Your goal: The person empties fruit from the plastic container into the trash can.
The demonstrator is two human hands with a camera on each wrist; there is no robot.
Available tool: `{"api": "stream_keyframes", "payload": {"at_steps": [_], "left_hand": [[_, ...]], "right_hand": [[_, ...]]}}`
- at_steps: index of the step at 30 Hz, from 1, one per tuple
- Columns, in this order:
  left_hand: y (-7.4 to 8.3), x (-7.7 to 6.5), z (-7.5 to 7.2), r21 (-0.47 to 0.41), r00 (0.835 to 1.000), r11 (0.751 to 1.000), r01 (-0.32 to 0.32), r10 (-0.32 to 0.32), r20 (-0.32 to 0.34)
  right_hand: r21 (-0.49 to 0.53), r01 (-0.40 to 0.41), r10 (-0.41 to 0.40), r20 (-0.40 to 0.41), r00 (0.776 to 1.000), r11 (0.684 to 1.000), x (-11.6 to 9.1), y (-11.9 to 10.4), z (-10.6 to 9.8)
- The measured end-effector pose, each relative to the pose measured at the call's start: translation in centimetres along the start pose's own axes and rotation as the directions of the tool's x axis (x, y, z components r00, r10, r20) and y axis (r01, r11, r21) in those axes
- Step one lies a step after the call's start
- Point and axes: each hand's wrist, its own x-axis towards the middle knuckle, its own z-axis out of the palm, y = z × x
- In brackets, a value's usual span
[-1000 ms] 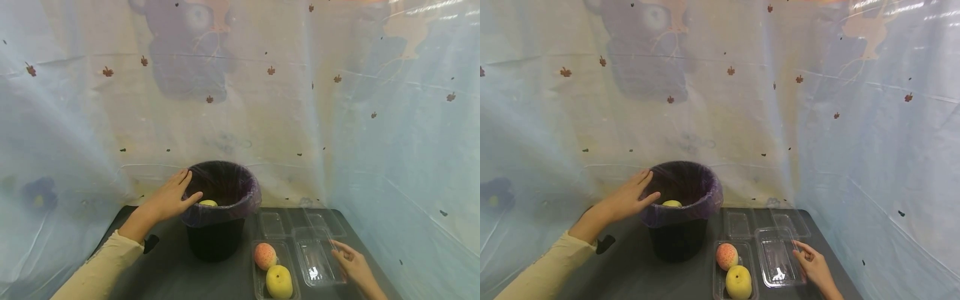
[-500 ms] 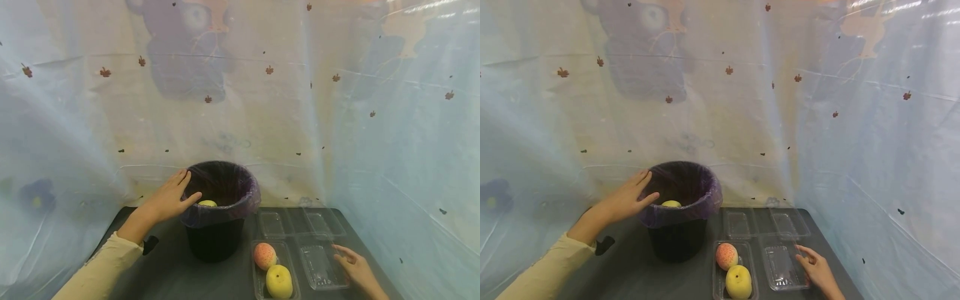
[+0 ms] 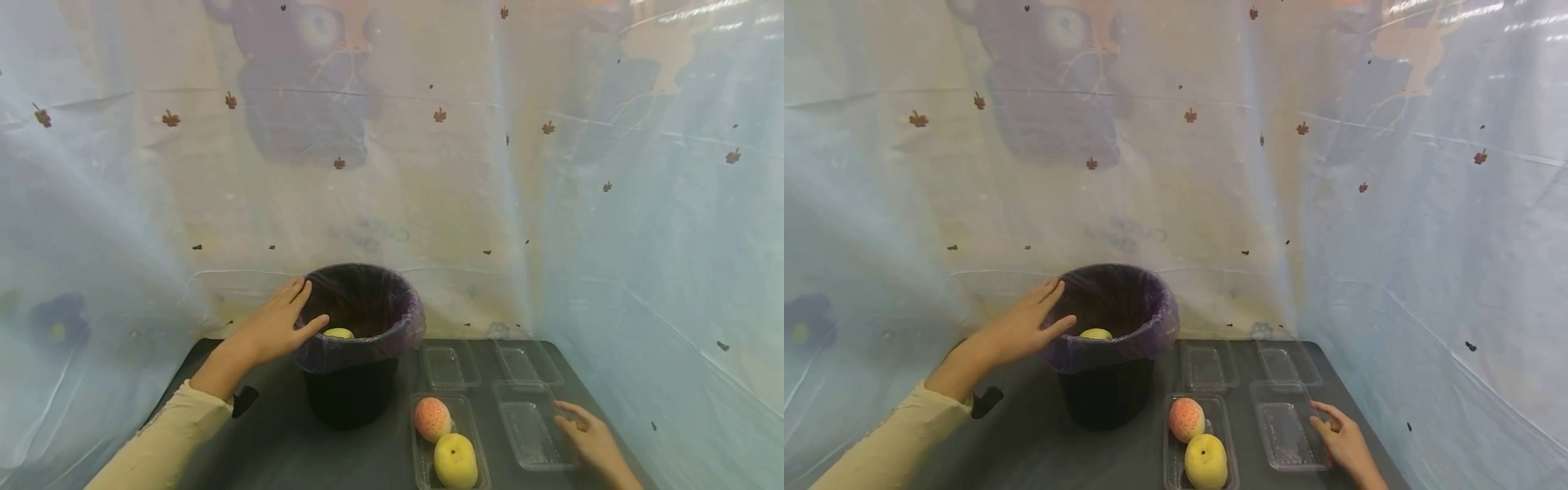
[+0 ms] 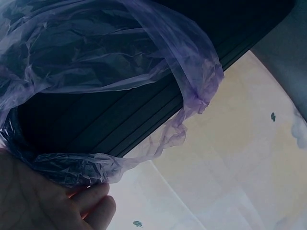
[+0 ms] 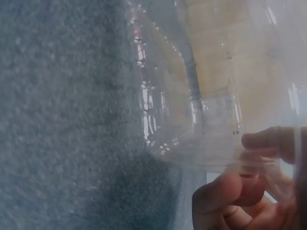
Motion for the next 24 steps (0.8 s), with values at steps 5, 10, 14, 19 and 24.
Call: {"api": "stream_keyframes", "payload": {"at_steps": [5,10,14,19,24], "left_hand": [[0.1,0.0,0.1,-0.001,1.000,1.000,0.000,0.000,-0.001],[0.2,0.0,0.3,-0.004,1.000,1.000,-0.008,0.008,-0.007],[0.0,0.1,0.4,-0.011,1.000,1.000,-0.003,0.003,-0.005],[-0.2,0.1,0.3,-0.013,1.000,1.000,0.001,-0.001,-0.005],[0.0,-0.1,0.1,-0.022,1.000,1.000,-0.001,0.001,-0.009]], "right_hand": [[-0.038,-0.002,0.002,0.003,1.000,0.999,0.2,0.3,-0.2],[-0.159,-0.011,0.010,-0.006,1.000,0.987,0.4,0.2,-0.6],[-0.351,-0.015,-0.003,-0.050,0.999,0.936,0.6,-0.9,-1.1],[-0.456,0.029,-0.076,-0.086,0.993,0.889,0.4,-3.1,-1.0],[-0.379,0.074,-0.124,-0.109,0.986,0.922,-0.1,-4.9,-0.1]]}}
